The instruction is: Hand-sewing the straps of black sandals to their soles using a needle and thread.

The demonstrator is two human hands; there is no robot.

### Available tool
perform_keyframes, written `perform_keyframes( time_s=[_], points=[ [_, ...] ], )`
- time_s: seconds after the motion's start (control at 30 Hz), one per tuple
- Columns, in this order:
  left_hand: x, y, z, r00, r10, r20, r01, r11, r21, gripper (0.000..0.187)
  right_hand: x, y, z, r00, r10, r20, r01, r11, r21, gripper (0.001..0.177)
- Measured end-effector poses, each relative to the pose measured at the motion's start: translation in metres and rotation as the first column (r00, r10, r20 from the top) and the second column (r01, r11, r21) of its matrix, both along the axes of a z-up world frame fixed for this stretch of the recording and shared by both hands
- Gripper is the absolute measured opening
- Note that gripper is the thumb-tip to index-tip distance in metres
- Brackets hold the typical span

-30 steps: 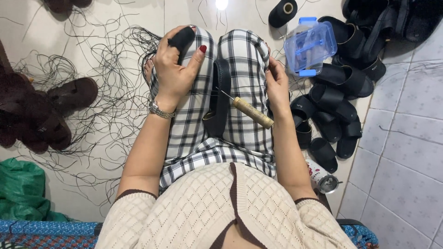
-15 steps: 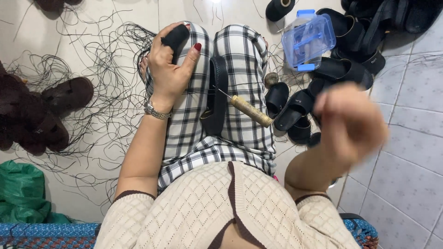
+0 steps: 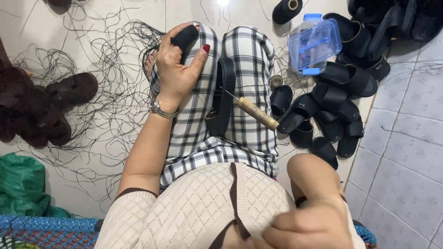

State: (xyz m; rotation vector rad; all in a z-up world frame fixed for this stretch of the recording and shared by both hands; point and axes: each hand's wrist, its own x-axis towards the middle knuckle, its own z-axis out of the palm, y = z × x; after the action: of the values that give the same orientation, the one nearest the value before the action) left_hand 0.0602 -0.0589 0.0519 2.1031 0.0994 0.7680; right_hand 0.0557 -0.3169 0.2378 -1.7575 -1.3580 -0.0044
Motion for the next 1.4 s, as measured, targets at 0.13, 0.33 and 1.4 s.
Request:
perform_keyframes(
  time_s=[0.13,0.33,1.4],
  points=[
    [0.001,-0.002,-0.003,1.000,0.009,-0.004,-0.009,1.000,-0.020,0.022,0.000,-0.001,-0.005,0.996,-0.045,0.075,0.050,0.997,-0.064,0.013],
    [-0.001,-0.001,0.000,1.000,0.002,0.023,-0.001,0.999,-0.042,0.023,-0.006,0.008,-0.016,0.978,-0.114,0.174,0.140,0.980,-0.142,0.022],
    [-0.074,-0.040,0.011,0.983,-0.152,0.105,0.121,0.958,0.258,0.040,0.013,0.007,-0.103,0.837,-0.191,0.512,0.446,0.779,-0.439,0.015]
  ],
)
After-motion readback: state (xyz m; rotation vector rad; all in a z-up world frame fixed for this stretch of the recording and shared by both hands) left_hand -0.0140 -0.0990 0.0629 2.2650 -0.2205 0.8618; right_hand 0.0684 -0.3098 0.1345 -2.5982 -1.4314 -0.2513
